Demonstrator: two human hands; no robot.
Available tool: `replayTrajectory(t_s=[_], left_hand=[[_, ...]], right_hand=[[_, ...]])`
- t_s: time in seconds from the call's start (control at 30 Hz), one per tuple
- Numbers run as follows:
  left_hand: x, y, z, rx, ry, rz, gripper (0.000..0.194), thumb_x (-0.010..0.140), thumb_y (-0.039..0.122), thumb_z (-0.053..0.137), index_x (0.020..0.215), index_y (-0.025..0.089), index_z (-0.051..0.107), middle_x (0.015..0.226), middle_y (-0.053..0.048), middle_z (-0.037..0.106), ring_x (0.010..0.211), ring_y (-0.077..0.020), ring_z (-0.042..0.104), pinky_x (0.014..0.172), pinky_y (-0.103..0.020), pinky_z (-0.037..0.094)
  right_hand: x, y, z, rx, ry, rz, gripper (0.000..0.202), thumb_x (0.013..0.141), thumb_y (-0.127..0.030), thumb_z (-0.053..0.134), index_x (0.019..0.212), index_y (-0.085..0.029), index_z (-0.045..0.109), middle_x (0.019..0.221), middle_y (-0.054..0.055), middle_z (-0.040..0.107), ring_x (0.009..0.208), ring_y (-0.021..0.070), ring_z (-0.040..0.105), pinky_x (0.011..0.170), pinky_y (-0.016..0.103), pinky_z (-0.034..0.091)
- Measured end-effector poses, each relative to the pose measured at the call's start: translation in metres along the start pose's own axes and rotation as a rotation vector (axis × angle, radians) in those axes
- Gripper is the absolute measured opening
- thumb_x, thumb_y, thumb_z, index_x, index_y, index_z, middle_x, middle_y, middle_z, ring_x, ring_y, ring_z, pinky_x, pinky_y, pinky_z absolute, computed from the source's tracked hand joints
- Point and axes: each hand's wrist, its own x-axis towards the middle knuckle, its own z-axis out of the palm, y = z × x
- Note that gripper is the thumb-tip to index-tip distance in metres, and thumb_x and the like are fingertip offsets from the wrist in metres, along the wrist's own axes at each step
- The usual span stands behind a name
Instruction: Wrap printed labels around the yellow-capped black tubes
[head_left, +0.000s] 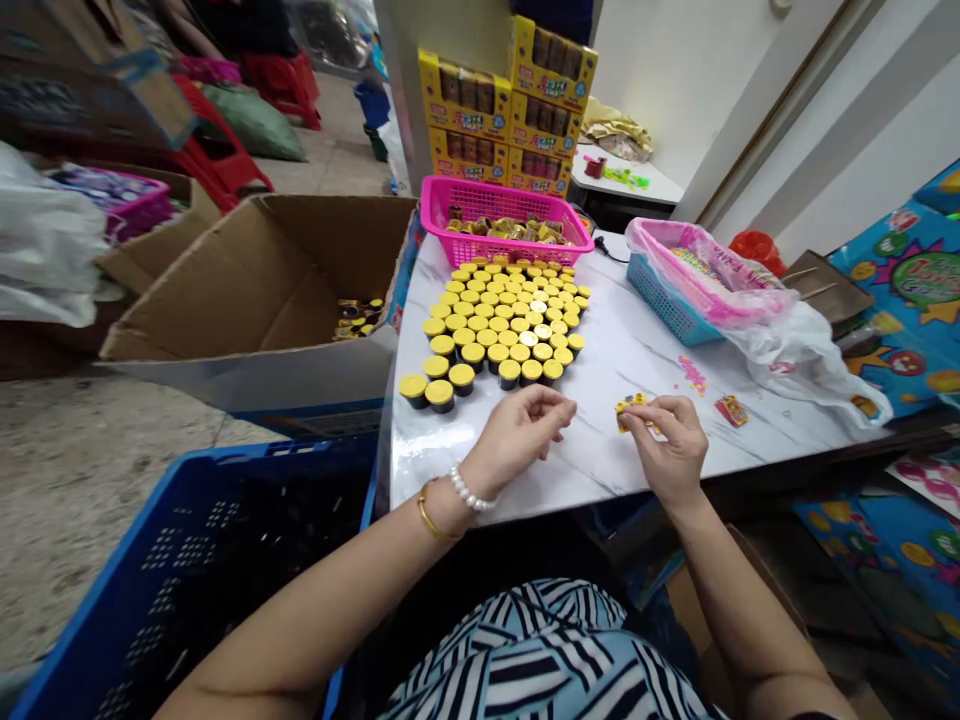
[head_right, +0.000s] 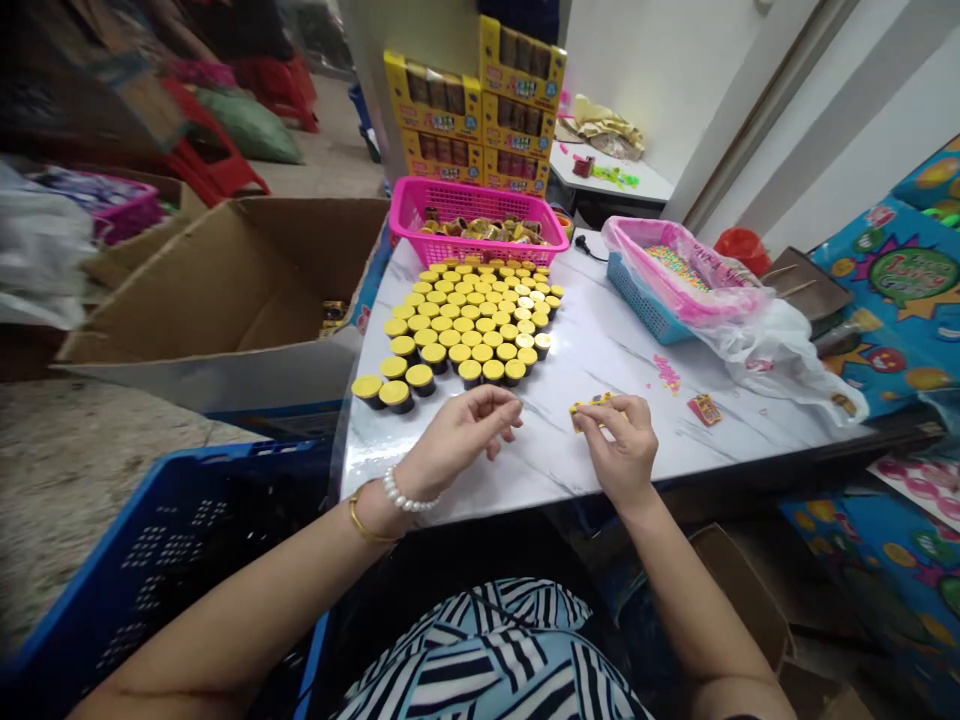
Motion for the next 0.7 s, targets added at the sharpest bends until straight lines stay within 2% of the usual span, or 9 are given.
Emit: replayTrajectory(t_s=[0.13, 0.2, 0.3, 0.33, 0.4, 0.47, 0.5, 0.6, 0.7], left_hand=[[-0.020, -0.016, 0.010, -0.051, -0.008, 0.083, 0.034, 0.082, 0.044, 0.079, 0.092, 0.013, 0.073, 0.088, -0.008, 0.073, 0.076, -0.0143, 0.064, 0.065, -0.023, 0.049], [-0.028, -0.023, 0.006, -0.072, 0.040, 0.101, 0.030, 0.084, 0.042, 0.077, 0.085, 0.013, 0.073, 0.081, -0.006, 0.072, 0.072, -0.0131, 0.062, 0.066, -0.023, 0.048], [-0.037, -0.029, -0.006, -0.065, 0.131, 0.108, 0.029, 0.084, 0.042, 0.077, 0.079, 0.013, 0.071, 0.072, -0.003, 0.067, 0.066, -0.0117, 0.057, 0.063, -0.023, 0.046], [-0.039, -0.031, -0.009, -0.062, 0.149, 0.109, 0.030, 0.084, 0.042, 0.077, 0.079, 0.014, 0.071, 0.072, -0.002, 0.066, 0.065, -0.0117, 0.056, 0.063, -0.023, 0.046], [-0.042, -0.034, -0.013, -0.048, 0.169, 0.105, 0.030, 0.084, 0.043, 0.076, 0.079, 0.013, 0.071, 0.071, -0.002, 0.065, 0.064, -0.0118, 0.056, 0.063, -0.024, 0.046], [-0.045, -0.036, -0.012, -0.035, 0.207, 0.112, 0.030, 0.086, 0.043, 0.074, 0.083, 0.013, 0.071, 0.072, -0.002, 0.065, 0.064, -0.0116, 0.055, 0.062, -0.024, 0.046], [-0.047, -0.036, -0.011, -0.031, 0.240, 0.124, 0.029, 0.087, 0.043, 0.073, 0.089, 0.013, 0.072, 0.074, -0.002, 0.066, 0.065, -0.0116, 0.056, 0.062, -0.023, 0.046], [-0.059, -0.034, -0.005, -0.015, 0.341, 0.181, 0.028, 0.091, 0.041, 0.069, 0.101, 0.015, 0.070, 0.085, -0.004, 0.069, 0.070, -0.0120, 0.059, 0.064, -0.023, 0.048], [-0.073, -0.030, -0.002, 0.039, 0.366, 0.240, 0.024, 0.095, 0.040, 0.066, 0.100, 0.016, 0.071, 0.089, -0.005, 0.071, 0.074, -0.0128, 0.062, 0.068, -0.023, 0.050]], right_hand=[[-0.011, -0.048, 0.016, 0.259, -0.060, 0.012, 0.020, 0.088, -0.020, 0.076, 0.104, -0.032, 0.079, 0.103, 0.005, 0.062, 0.097, 0.0215, 0.066, 0.088, 0.042, 0.060], [-0.017, -0.061, 0.026, 0.459, -0.125, 0.182, 0.032, 0.085, -0.023, 0.079, 0.116, -0.032, 0.074, 0.118, 0.006, 0.060, 0.100, 0.0207, 0.067, 0.088, 0.040, 0.062], [-0.022, -0.065, 0.035, 0.761, -0.278, 0.570, 0.064, 0.078, -0.034, 0.086, 0.136, -0.030, 0.058, 0.137, 0.009, 0.055, 0.096, 0.0185, 0.070, 0.080, 0.035, 0.064], [-0.023, -0.064, 0.037, 0.820, -0.362, 0.670, 0.065, 0.078, -0.038, 0.086, 0.136, -0.028, 0.058, 0.133, 0.009, 0.060, 0.088, 0.0165, 0.071, 0.074, 0.031, 0.064], [-0.025, -0.061, 0.040, 0.861, -0.534, 0.778, 0.047, 0.082, -0.045, 0.082, 0.120, -0.021, 0.067, 0.105, 0.006, 0.071, 0.065, 0.0110, 0.065, 0.060, 0.025, 0.057], [-0.026, -0.060, 0.042, 0.849, -0.587, 0.796, 0.033, 0.088, -0.049, 0.075, 0.095, -0.016, 0.070, 0.073, 0.001, 0.068, 0.050, 0.0076, 0.053, 0.048, 0.021, 0.046], [-0.027, -0.062, 0.043, 0.839, -0.553, 0.793, 0.034, 0.090, -0.050, 0.073, 0.084, -0.016, 0.068, 0.063, -0.002, 0.062, 0.047, 0.0072, 0.048, 0.045, 0.020, 0.040], [-0.029, -0.069, 0.044, 0.787, -0.401, 0.739, 0.041, 0.094, -0.053, 0.065, 0.074, -0.018, 0.062, 0.057, -0.004, 0.054, 0.048, 0.0083, 0.045, 0.044, 0.020, 0.035], [-0.033, -0.079, 0.044, 0.681, -0.405, 0.593, 0.039, 0.098, -0.050, 0.062, 0.076, -0.018, 0.065, 0.060, -0.002, 0.056, 0.054, 0.0105, 0.049, 0.049, 0.023, 0.039]])
